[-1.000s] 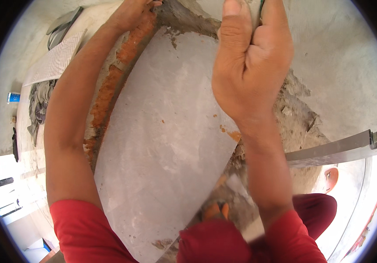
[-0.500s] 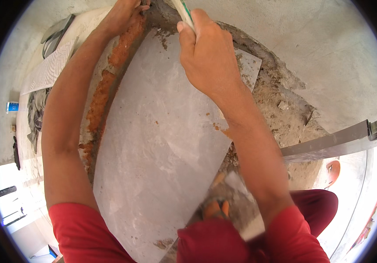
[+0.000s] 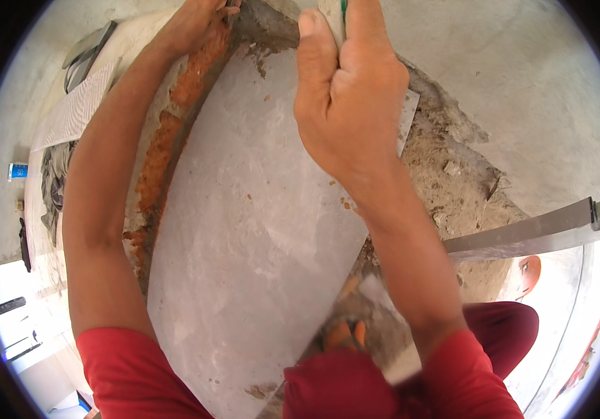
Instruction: The person uses a hammer and a chisel-like tool to clear debris from a step, then places a long curved tile against the riser to check the fit before removing it.
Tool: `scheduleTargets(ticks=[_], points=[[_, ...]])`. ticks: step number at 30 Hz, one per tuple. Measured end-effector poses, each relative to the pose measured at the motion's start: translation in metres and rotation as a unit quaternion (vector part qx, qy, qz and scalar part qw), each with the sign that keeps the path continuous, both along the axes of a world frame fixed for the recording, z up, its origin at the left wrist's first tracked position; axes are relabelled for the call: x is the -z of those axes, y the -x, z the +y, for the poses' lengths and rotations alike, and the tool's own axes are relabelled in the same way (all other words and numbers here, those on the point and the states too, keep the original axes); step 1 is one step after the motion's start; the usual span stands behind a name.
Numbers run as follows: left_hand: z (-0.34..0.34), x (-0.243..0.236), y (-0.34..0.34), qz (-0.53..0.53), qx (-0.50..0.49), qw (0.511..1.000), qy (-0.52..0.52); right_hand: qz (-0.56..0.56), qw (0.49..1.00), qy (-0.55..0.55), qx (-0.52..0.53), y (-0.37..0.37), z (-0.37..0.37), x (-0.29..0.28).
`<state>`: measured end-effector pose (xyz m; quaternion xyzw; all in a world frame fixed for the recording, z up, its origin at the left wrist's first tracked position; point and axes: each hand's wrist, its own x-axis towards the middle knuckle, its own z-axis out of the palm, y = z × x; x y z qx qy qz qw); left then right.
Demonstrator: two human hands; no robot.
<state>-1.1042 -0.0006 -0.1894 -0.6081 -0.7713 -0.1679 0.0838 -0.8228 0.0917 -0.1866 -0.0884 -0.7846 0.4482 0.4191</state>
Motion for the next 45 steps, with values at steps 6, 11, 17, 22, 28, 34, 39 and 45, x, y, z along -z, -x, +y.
scheduleTargets(ticks=[6,11,17,22,28,34,39,45], points=[[-0.007,0.005,0.009,0.020,-0.019,1.000,-0.012,0.005,0.999,-0.012,-0.034,0.002,-0.001,-0.020],[0.000,-0.001,0.002,0.005,0.054,0.997,-0.057,-0.040,0.998,-0.004,-0.049,0.012,0.009,-0.016],[-0.002,-0.002,-0.002,-0.028,0.016,0.999,-0.034,-0.011,0.999,-0.020,-0.037,0.016,0.009,-0.012],[-0.002,-0.005,-0.013,0.031,-0.032,0.999,0.013,-0.073,0.996,0.015,-0.053,0.005,0.008,-0.045],[0.000,0.001,0.003,-0.023,-0.039,0.999,0.007,-0.035,0.998,-0.004,-0.060,0.023,0.011,-0.010],[-0.004,-0.005,-0.010,0.031,-0.010,0.995,-0.097,0.011,1.000,-0.005,-0.014,-0.013,0.015,-0.020],[-0.019,0.001,-0.008,0.028,-0.034,0.996,-0.083,0.008,0.999,-0.049,0.007,-0.034,0.024,0.002],[-0.047,0.007,0.006,0.045,-0.035,0.996,-0.075,-0.021,0.995,0.089,-0.049,-0.045,0.004,0.002]])
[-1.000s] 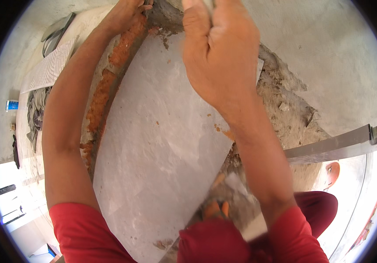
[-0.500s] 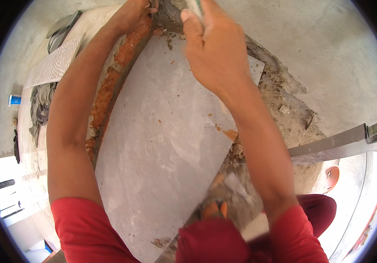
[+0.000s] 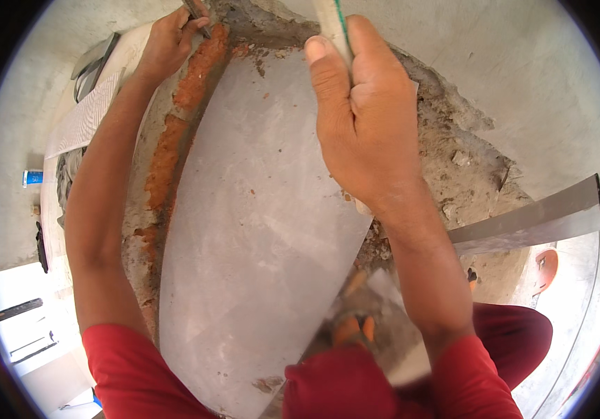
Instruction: The person uses a hammer and a chisel-like tool to clear debris from a step, then places a long curved tile against the riser to check the fit before removing it.
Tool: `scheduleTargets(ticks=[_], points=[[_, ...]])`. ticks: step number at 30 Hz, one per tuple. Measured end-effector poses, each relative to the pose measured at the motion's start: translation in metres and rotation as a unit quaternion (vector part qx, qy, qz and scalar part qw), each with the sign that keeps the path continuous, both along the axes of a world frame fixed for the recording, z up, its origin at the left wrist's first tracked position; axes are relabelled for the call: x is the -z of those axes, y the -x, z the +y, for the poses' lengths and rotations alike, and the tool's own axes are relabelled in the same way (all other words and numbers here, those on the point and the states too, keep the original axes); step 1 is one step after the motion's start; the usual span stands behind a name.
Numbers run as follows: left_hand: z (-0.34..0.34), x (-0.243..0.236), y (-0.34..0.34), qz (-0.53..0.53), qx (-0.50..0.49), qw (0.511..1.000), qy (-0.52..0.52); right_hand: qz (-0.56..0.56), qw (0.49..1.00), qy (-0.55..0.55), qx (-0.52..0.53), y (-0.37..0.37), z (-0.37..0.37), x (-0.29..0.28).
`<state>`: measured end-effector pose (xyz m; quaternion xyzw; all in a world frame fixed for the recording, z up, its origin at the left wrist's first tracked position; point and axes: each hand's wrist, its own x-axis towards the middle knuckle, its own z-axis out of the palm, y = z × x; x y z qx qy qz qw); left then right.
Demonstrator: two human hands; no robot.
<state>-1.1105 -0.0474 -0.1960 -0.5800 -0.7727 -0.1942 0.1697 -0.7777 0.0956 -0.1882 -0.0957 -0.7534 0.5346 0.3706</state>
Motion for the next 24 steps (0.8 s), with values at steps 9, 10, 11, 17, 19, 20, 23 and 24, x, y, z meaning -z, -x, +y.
scheduleTargets(ticks=[9,10,11,17,19,20,23,24], points=[[0.010,-0.006,-0.021,0.014,0.044,0.999,-0.021,0.067,0.997,0.048,-0.015,-0.004,-0.014,-0.033],[0.011,-0.007,-0.021,0.012,0.037,0.999,-0.006,0.068,0.997,0.043,-0.008,-0.003,-0.013,-0.033],[0.013,-0.008,-0.020,0.010,0.029,0.999,0.010,0.069,0.997,0.039,0.000,-0.001,-0.013,-0.032],[0.024,-0.013,-0.028,-0.005,0.047,0.999,-0.025,-0.004,1.000,0.010,0.011,0.008,-0.008,-0.033],[0.025,-0.013,-0.031,-0.041,0.050,0.997,-0.050,0.001,1.000,-0.017,-0.005,0.016,0.000,-0.035],[0.027,-0.014,-0.032,-0.043,0.054,0.996,-0.054,0.014,0.998,-0.054,-0.016,0.021,0.009,-0.035],[0.020,-0.014,-0.028,-0.035,0.019,0.998,-0.040,0.072,0.993,-0.093,-0.020,0.029,0.007,-0.045],[0.016,-0.014,-0.026,-0.029,-0.001,0.999,-0.032,0.078,0.993,-0.077,-0.044,0.030,0.006,-0.050]])
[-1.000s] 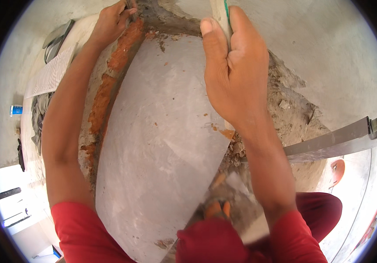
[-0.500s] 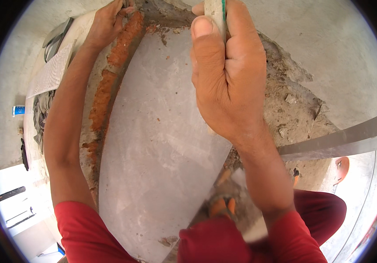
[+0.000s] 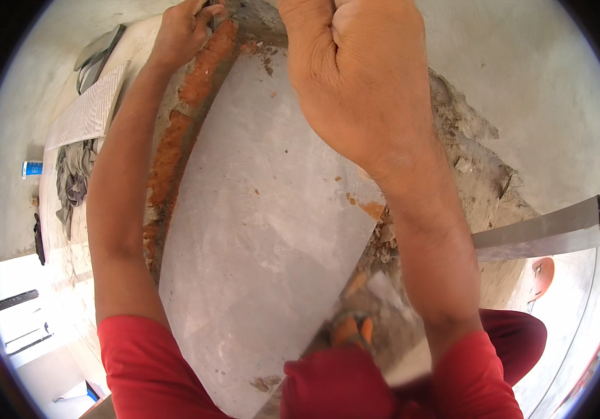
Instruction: The person uses a hammer and a chisel-like tool to clear debris from a step, then places a long curved tile against the riser to check the fit before removing it.
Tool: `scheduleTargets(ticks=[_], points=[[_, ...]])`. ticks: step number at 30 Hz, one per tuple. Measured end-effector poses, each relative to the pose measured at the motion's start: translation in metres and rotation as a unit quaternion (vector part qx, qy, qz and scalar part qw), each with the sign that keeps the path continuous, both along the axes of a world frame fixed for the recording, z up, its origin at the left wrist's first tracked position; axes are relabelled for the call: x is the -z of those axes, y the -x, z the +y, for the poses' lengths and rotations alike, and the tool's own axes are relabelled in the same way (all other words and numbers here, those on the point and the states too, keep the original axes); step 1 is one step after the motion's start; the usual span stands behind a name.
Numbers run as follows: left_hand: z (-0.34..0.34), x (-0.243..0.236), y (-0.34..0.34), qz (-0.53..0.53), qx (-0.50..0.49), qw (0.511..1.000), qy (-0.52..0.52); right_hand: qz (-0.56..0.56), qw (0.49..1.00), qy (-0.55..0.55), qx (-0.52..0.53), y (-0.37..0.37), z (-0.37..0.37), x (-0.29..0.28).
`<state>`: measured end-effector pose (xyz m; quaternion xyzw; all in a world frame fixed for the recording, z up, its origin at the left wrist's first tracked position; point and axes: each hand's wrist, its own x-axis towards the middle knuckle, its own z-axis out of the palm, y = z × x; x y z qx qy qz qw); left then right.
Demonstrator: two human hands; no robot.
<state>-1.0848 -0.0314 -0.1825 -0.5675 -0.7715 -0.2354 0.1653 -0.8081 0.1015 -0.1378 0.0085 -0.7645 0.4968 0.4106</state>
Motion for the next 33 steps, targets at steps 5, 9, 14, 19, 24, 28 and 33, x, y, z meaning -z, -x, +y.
scheduleTargets(ticks=[5,9,14,19,24,28,33], points=[[0.011,-0.001,-0.009,-0.037,0.005,0.999,-0.039,-0.031,0.999,-0.016,-0.016,0.030,0.008,-0.002],[0.009,-0.004,-0.020,-0.009,0.019,0.998,-0.060,-0.015,0.998,0.034,-0.060,0.003,0.008,-0.037],[0.010,-0.009,-0.011,-0.095,-0.060,0.994,0.000,-0.117,0.989,-0.057,0.073,0.037,0.014,-0.024],[0.011,0.004,-0.025,-0.003,0.014,0.996,-0.091,-0.136,0.988,0.065,-0.028,-0.008,0.003,-0.066],[0.004,0.000,-0.001,-0.064,-0.016,0.998,-0.015,-0.161,0.986,0.049,-0.008,0.015,0.006,-0.043],[0.013,-0.008,-0.029,-0.106,-0.097,0.989,-0.041,-0.006,1.000,0.014,-0.023,-0.005,0.004,-0.043],[0.006,-0.001,-0.005,-0.072,-0.007,0.997,-0.032,-0.047,0.996,0.001,0.071,0.011,-0.014,-0.029]])
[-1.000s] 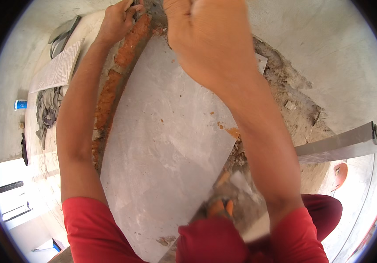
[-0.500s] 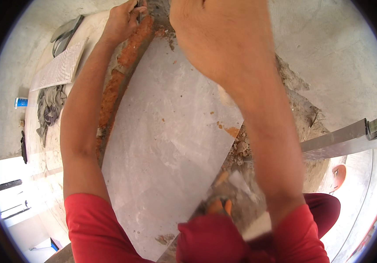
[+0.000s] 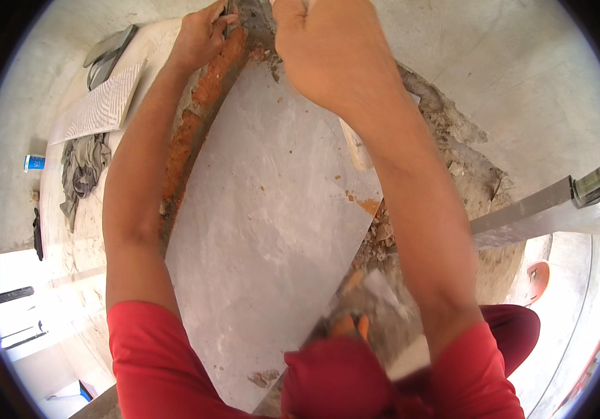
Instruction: The person uses a hammer and a chisel-like tool to clear debris from a step, then places a long curved tile against the riser to check the fit before removing it.
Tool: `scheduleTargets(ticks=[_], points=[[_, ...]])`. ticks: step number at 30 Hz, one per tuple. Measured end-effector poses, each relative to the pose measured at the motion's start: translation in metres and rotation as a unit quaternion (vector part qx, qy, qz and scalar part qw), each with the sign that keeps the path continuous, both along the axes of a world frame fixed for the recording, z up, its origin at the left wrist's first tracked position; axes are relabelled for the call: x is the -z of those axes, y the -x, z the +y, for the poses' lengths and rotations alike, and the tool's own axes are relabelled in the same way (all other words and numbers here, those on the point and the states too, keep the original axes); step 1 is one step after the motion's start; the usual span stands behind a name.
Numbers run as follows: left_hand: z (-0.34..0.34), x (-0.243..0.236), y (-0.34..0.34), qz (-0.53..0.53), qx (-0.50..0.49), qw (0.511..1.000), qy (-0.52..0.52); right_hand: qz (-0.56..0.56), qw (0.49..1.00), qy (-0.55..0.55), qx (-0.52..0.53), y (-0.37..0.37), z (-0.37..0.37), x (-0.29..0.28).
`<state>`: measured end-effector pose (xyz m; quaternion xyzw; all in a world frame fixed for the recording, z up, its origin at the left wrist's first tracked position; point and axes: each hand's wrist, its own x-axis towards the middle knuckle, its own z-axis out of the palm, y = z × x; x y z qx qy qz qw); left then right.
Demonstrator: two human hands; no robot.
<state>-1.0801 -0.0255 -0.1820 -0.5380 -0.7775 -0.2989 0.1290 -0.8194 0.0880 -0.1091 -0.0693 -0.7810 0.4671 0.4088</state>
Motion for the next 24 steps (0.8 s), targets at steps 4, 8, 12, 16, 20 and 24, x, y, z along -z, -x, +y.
scheduleTargets(ticks=[4,8,12,16,20,24], points=[[0.001,-0.005,-0.002,0.035,0.007,0.999,-0.006,0.076,0.997,0.002,-0.016,0.002,0.005,0.005],[0.003,0.000,-0.004,0.011,0.015,0.999,-0.032,-0.119,0.988,0.066,-0.076,0.003,0.012,-0.015],[-0.005,-0.002,-0.001,0.040,0.010,0.999,-0.016,0.027,0.999,-0.022,0.009,-0.001,-0.005,-0.011],[0.008,-0.003,-0.010,0.003,-0.013,1.000,-0.017,-0.194,0.978,0.073,-0.027,0.011,0.005,-0.027],[-0.006,0.000,0.000,0.047,-0.005,0.999,-0.011,0.015,0.997,-0.006,-0.073,-0.004,0.010,-0.008],[0.010,-0.004,-0.006,-0.005,-0.014,1.000,-0.004,-0.043,0.999,-0.028,-0.004,0.013,0.006,0.015]])
